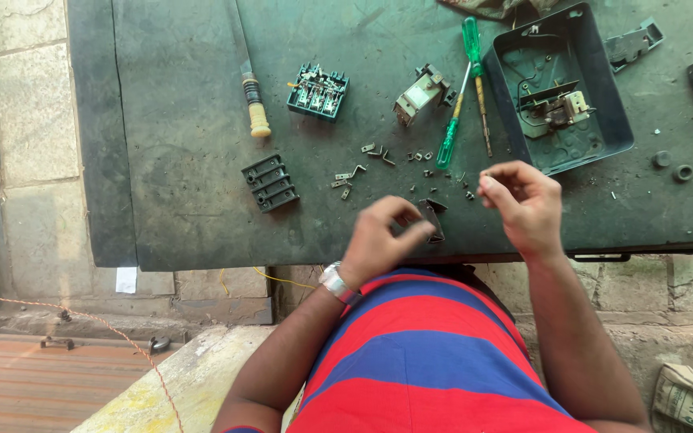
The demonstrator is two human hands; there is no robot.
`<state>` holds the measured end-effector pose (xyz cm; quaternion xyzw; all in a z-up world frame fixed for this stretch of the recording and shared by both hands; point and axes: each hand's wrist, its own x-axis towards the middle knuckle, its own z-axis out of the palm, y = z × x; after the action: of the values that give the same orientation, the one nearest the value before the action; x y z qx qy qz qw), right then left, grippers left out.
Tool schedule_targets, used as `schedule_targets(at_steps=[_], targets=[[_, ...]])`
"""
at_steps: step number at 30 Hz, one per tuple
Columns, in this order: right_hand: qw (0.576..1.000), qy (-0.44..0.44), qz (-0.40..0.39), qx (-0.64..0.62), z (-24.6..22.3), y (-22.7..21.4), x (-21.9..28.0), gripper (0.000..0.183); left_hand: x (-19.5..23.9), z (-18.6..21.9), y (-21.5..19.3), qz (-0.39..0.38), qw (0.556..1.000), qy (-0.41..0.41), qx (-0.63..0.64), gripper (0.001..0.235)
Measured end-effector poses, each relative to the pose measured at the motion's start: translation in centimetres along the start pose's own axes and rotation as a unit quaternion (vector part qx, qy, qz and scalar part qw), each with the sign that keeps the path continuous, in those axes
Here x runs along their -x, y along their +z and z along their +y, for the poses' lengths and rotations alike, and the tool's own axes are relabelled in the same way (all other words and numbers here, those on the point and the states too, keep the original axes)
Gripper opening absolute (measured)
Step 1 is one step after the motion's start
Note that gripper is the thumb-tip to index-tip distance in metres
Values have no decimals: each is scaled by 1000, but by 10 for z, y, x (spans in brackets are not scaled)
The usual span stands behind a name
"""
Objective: The person repeatedly picks up small metal electrical components and rubs them with a dark abrasive pad on a workbench. The person handles each piece individually, turning them over to clean multiple surfaces before placing them back on the table. Tools and disassembled parts remain on the bench throughout.
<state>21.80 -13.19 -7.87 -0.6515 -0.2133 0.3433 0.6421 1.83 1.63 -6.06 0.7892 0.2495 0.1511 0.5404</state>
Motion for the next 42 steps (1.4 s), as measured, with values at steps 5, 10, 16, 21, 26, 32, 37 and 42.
schedule_targets(at_steps=[5,10,16,21,26,32,37,42], targets=[[998,19,11,52,16,-18,19,21,-9,14,23,-70,968,87,-223,44],[999,41,18,9,22,-12,31,23,-7,4,29,-84,985,26,-145,31],[989,106,-7,-100,17,-12,33,29,4,-18,13,-63,970,-129,196,31],[984,98,-42,-144,10,-7,33,31,11,-28,-1,-79,959,-188,198,27],[995,86,-29,26,5,7,33,20,13,-25,1,-30,998,-53,27,16],[940,-126,-131,290,-1,40,40,20,13,-16,5,-23,996,-25,-88,17],[919,-182,-134,325,4,61,42,25,12,-10,7,-29,990,-43,-131,31],[886,-242,-77,389,15,66,36,18,10,-14,9,-44,987,-57,-142,31]])
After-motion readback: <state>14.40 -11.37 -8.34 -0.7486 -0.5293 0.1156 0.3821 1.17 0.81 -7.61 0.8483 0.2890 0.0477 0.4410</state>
